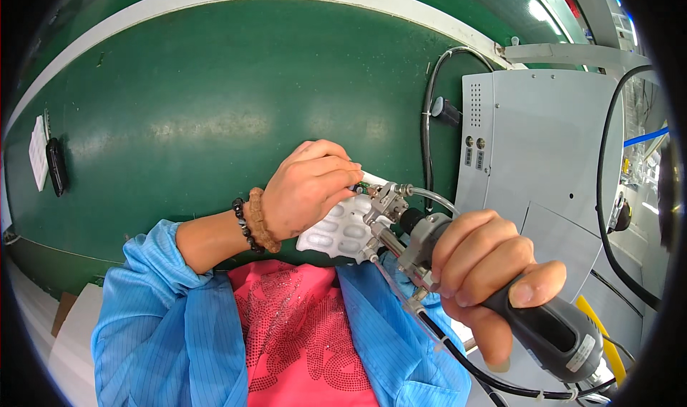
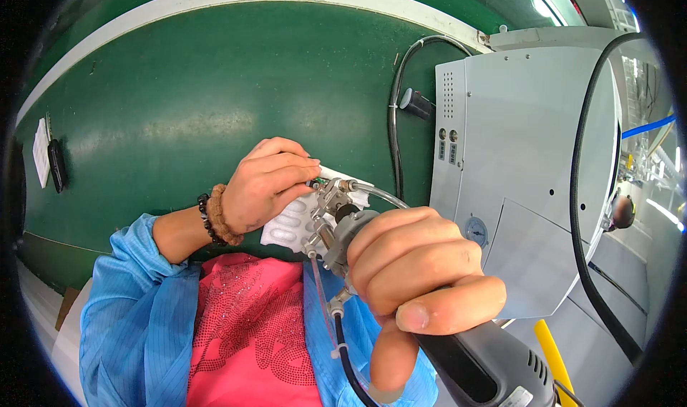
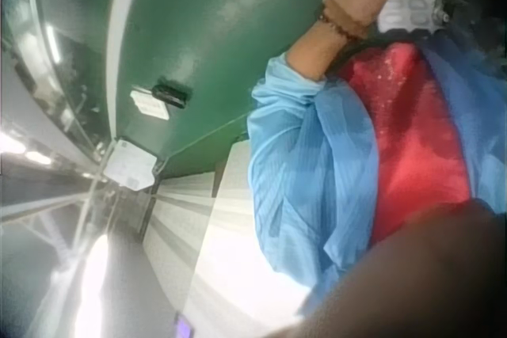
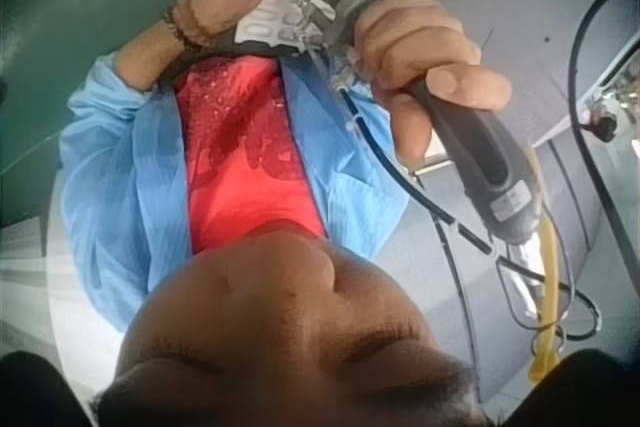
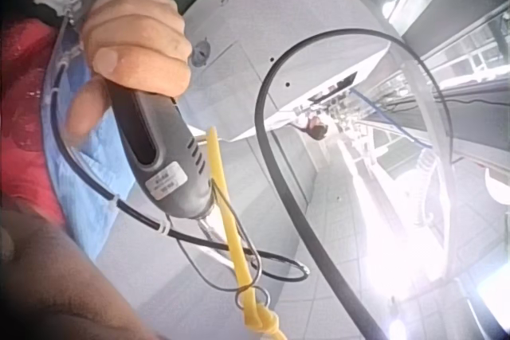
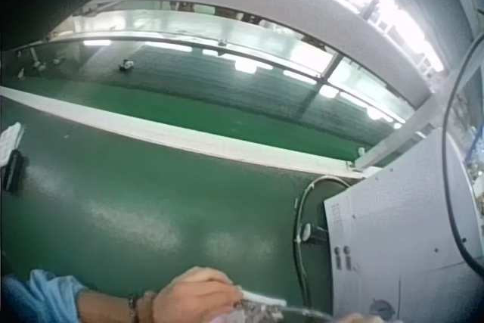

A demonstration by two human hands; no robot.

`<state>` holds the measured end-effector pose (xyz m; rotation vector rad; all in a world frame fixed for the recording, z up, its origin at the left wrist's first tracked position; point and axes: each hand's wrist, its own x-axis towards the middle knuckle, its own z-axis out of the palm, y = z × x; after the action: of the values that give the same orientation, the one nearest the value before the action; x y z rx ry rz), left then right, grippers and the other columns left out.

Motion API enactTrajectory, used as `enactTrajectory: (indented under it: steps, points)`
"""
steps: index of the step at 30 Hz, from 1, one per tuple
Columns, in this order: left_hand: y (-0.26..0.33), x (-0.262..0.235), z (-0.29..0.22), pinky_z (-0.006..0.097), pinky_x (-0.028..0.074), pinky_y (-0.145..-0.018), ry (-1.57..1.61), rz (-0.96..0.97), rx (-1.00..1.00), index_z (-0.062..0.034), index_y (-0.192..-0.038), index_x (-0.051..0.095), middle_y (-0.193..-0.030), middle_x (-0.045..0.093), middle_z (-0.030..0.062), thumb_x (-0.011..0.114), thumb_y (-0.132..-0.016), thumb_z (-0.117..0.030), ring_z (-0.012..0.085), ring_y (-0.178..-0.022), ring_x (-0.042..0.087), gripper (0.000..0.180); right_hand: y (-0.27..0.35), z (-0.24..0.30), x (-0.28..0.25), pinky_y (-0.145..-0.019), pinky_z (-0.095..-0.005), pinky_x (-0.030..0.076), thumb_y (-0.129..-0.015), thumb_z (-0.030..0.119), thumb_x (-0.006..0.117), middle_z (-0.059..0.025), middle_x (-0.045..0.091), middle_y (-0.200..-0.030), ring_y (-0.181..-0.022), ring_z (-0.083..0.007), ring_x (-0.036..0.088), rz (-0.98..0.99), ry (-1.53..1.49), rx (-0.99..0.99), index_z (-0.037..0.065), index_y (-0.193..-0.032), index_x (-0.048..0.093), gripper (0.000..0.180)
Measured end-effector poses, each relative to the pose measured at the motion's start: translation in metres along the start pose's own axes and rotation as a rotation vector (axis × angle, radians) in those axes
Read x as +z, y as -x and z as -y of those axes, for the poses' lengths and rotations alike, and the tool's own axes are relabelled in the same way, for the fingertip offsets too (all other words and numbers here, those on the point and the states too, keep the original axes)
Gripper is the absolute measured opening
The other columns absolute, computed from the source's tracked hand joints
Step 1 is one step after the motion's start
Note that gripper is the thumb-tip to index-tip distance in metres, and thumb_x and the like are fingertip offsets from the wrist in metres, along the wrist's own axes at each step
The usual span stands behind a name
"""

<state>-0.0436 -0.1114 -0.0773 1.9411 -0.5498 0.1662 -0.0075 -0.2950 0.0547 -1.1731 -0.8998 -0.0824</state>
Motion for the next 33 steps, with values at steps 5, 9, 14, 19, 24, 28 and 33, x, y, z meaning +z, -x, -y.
enactTrajectory:
  steps: [5, 9, 14, 19, 24, 28, 33]
  points:
    - [0.001, -0.001, -0.001, 0.038, 0.05, -0.087, -0.005, 0.01, -0.003, -0.0026, -0.098, 0.072, -0.1, 0.072, 0.0076, 0.08, -0.067, -0.007, 0.0263, -0.098, 0.064, 0.032, -0.01, -0.005, 0.001, -0.044, -0.0246, 0.047, -0.088, 0.041, 0.074, -0.0002, 0.055, -0.068, -0.049, -0.0103, 0.054, 0.055, -0.001, 0.05, 0.012, -0.106, 0.045, 0.045]
    - [0.002, -0.001, -0.001, 0.039, 0.05, -0.086, 0.016, 0.011, 0.001, -0.0028, -0.098, 0.071, -0.099, 0.071, 0.007, 0.079, -0.068, -0.007, 0.0263, -0.098, 0.064, 0.032, -0.011, -0.006, 0.004, -0.044, -0.0248, 0.046, -0.089, 0.04, 0.073, 0.0001, 0.055, -0.068, -0.048, -0.0104, 0.054, 0.019, 0.002, 0.053, 0.012, -0.103, 0.043, 0.043]
    - [-0.001, -0.001, -0.002, 0.039, 0.05, -0.086, 0.009, 0.04, 0.005, -0.0037, -0.1, 0.071, -0.099, 0.07, 0.0058, 0.079, -0.069, -0.007, 0.026, -0.098, 0.063, 0.032, -0.01, 0.0, 0.007, -0.043, -0.0227, 0.045, -0.089, 0.043, 0.072, 0.0012, 0.056, -0.068, -0.049, -0.0095, 0.055, 0.013, 0.074, 0.019, 0.012, -0.108, 0.045, 0.046]
    - [0.006, 0.003, 0.003, 0.039, 0.049, -0.087, -0.062, 0.009, 0.002, -0.0052, -0.099, 0.071, -0.099, 0.07, 0.0055, 0.079, -0.071, -0.01, 0.0255, -0.099, 0.063, 0.03, 0.004, 0.039, -0.012, -0.045, -0.02, 0.047, -0.087, 0.044, 0.075, 0.0013, 0.056, -0.064, -0.049, -0.0078, 0.055, -0.097, -0.026, -0.102, 0.008, -0.109, 0.052, 0.048]
    - [0.003, -0.006, -0.005, 0.039, 0.049, -0.087, -0.099, 0.029, -0.042, -0.006, -0.1, 0.071, -0.099, 0.07, 0.0058, 0.08, -0.073, -0.014, 0.0252, -0.101, 0.063, 0.029, 0.003, 0.048, -0.01, -0.045, -0.0192, 0.047, -0.087, 0.043, 0.076, 0.0009, 0.054, -0.061, -0.047, -0.0078, 0.054, -0.145, -0.044, -0.182, 0.006, -0.106, 0.053, 0.048]
    - [-0.013, -0.03, -0.008, 0.038, 0.05, -0.086, -0.044, -0.041, -0.113, -0.0058, -0.095, 0.074, -0.101, 0.071, 0.009, 0.081, -0.074, -0.018, 0.0285, -0.1, 0.063, 0.025, -0.001, 0.044, -0.01, -0.043, -0.0188, 0.047, -0.089, 0.043, 0.073, 0.001, 0.053, -0.061, -0.046, -0.0077, 0.052, -0.136, -0.041, -0.221, 0.006, -0.106, 0.051, 0.046]
    - [-0.07, -0.094, 0.011, 0.039, 0.05, -0.084, -0.111, -0.144, -0.331, -0.0046, -0.101, 0.074, -0.103, 0.071, 0.0146, 0.081, -0.078, -0.026, 0.0328, -0.098, 0.064, 0.032, 0.001, 0.044, -0.008, -0.04, -0.0197, 0.047, -0.089, 0.042, 0.073, 0.0006, 0.052, -0.06, -0.043, -0.0085, 0.051, -0.151, -0.054, -0.24, 0.006, -0.105, 0.049, 0.046]
